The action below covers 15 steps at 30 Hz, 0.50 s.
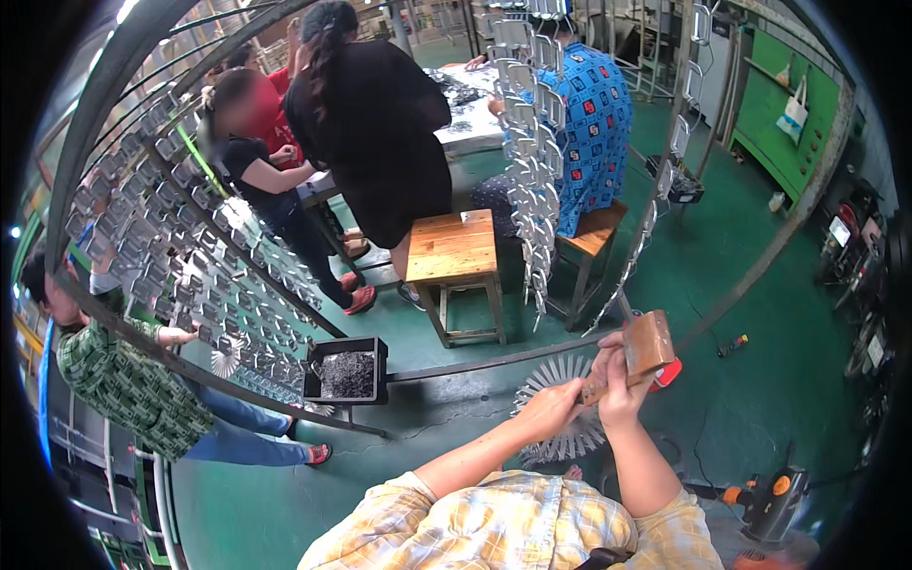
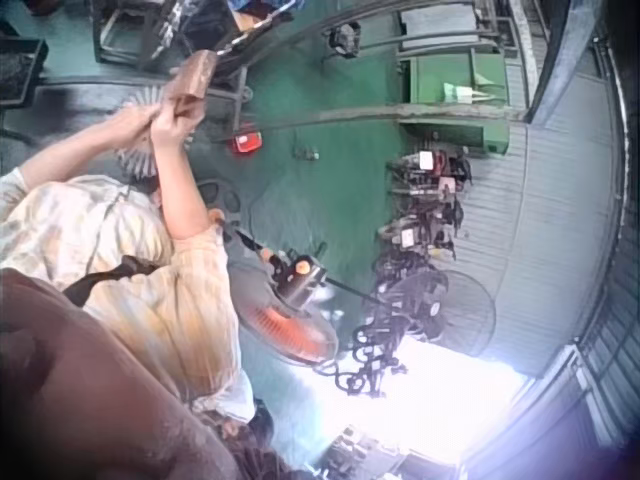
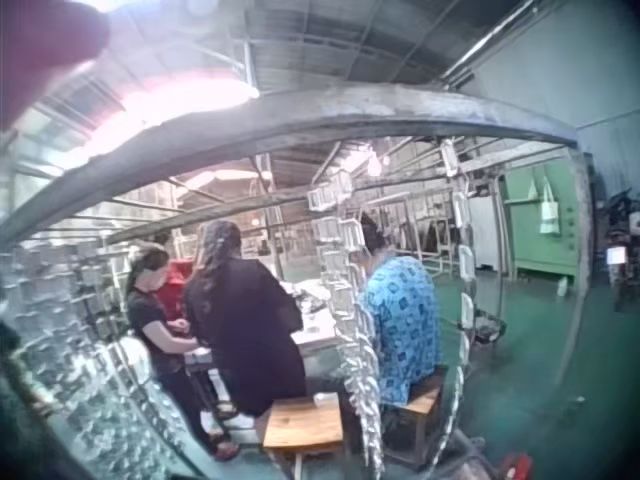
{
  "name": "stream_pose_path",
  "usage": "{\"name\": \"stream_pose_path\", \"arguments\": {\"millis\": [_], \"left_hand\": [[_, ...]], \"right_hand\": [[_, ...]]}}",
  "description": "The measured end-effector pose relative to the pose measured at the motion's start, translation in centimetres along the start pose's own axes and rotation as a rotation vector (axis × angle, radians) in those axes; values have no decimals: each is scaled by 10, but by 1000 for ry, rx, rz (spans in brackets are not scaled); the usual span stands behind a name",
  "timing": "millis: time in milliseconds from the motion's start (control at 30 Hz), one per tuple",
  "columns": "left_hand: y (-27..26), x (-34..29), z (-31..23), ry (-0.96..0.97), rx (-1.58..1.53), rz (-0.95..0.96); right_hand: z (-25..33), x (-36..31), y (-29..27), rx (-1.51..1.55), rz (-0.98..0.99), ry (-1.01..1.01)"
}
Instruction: The person takes small metal components from a bin and hangs them individually onto a vertical metal rack.
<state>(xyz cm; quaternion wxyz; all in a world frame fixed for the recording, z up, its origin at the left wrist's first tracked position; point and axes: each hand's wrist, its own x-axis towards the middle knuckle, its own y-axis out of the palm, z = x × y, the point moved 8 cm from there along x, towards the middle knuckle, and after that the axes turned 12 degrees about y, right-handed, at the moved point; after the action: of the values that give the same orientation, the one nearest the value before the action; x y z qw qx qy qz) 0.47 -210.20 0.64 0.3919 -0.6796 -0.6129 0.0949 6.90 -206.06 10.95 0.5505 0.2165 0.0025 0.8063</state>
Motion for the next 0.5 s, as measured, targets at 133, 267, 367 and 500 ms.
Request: {"name": "stream_pose_path", "arguments": {"millis": [133,267,367,500], "left_hand": [[16,3,-4,0,-6,-1],[22,10,-14,-3,5,-32],[28,14,-18,-13,29,-40],[37,23,-21,-35,3,-14]], "right_hand": [[1,1,-11,37,4,39],[-1,-1,-30,29,11,38],[-1,-1,-39,31,28,82],[-4,-2,-53,-6,24,102]]}}
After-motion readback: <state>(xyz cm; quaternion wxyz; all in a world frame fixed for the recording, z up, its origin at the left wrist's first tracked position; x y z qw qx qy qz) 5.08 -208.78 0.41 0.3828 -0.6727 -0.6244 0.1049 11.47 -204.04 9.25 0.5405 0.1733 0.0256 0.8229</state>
